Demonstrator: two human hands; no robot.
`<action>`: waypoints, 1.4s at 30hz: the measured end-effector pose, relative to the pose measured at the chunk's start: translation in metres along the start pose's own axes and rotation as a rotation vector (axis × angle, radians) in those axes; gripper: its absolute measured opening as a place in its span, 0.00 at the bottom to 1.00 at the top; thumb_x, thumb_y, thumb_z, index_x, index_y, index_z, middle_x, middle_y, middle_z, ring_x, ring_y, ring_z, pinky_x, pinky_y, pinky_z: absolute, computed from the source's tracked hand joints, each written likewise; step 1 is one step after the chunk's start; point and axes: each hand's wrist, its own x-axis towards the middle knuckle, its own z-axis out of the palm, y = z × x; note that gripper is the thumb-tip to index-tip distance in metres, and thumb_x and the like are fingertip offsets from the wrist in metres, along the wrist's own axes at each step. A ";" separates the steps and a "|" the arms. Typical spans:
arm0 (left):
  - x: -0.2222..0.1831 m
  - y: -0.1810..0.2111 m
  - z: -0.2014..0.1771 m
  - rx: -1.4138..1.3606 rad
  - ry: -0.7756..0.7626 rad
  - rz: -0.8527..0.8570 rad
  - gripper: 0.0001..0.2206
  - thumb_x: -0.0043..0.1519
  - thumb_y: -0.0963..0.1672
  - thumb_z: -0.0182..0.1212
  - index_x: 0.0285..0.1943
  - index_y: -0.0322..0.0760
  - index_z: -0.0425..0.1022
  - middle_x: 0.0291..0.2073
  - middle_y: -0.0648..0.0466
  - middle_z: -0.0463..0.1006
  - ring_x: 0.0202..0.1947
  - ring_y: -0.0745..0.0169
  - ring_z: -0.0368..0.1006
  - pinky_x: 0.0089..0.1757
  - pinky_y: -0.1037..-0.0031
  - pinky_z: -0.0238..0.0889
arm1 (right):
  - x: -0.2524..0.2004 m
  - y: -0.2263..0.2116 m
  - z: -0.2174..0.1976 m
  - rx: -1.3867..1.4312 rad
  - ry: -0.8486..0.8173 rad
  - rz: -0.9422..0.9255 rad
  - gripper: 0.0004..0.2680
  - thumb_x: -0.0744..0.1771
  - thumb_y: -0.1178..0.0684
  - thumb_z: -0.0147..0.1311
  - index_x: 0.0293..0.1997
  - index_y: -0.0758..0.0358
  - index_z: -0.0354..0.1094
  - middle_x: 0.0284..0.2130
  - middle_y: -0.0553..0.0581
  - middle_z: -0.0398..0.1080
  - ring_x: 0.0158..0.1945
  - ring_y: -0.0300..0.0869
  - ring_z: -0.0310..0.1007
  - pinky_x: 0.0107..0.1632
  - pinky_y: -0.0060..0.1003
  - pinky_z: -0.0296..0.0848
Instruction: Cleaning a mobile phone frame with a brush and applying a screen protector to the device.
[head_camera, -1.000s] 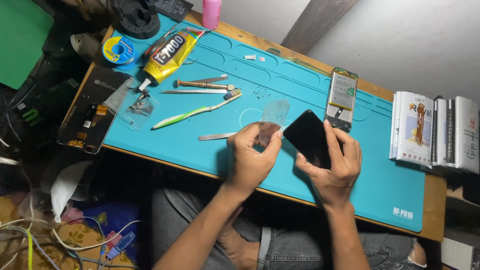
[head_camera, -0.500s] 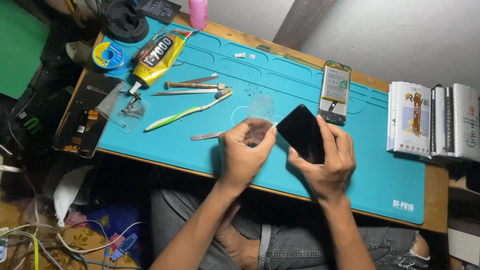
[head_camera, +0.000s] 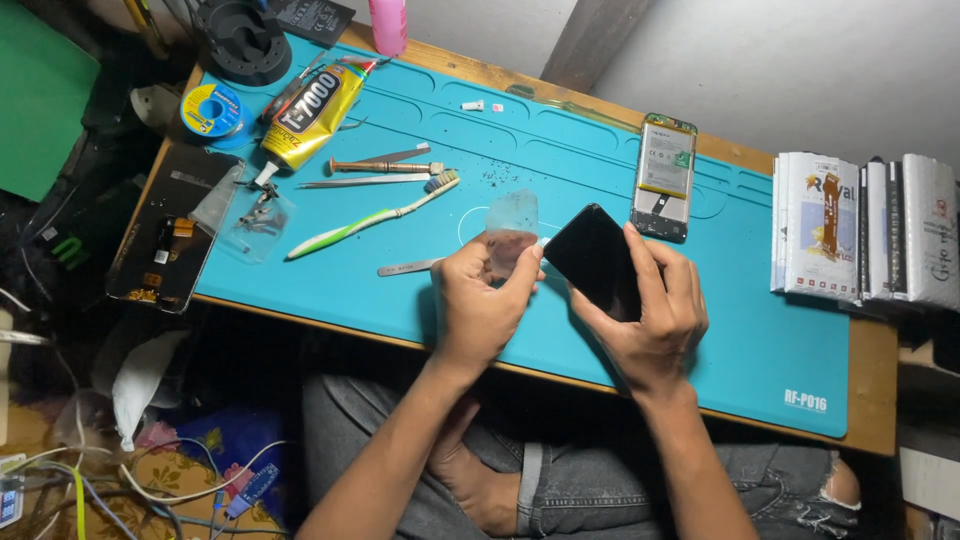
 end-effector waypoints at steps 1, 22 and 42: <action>0.000 -0.001 0.000 0.000 -0.001 0.000 0.02 0.61 0.38 0.69 0.36 0.36 0.86 0.21 0.50 0.86 0.24 0.67 0.84 0.30 0.74 0.78 | 0.000 -0.001 0.000 -0.001 0.000 0.001 0.28 0.61 0.49 0.80 0.67 0.68 0.75 0.48 0.60 0.74 0.46 0.52 0.75 0.49 0.48 0.75; 0.002 0.001 -0.004 -0.101 -0.029 0.045 0.03 0.61 0.36 0.67 0.36 0.31 0.85 0.24 0.47 0.84 0.25 0.59 0.85 0.29 0.74 0.80 | 0.000 -0.001 0.000 0.002 0.006 0.013 0.28 0.61 0.50 0.81 0.67 0.67 0.76 0.48 0.60 0.74 0.47 0.52 0.75 0.48 0.48 0.75; 0.001 -0.005 0.000 -0.073 -0.018 -0.080 0.03 0.60 0.38 0.70 0.40 0.36 0.86 0.24 0.48 0.86 0.25 0.66 0.84 0.30 0.76 0.78 | 0.002 -0.003 -0.002 0.007 0.014 -0.008 0.28 0.61 0.50 0.81 0.67 0.69 0.76 0.47 0.60 0.74 0.45 0.52 0.75 0.47 0.48 0.74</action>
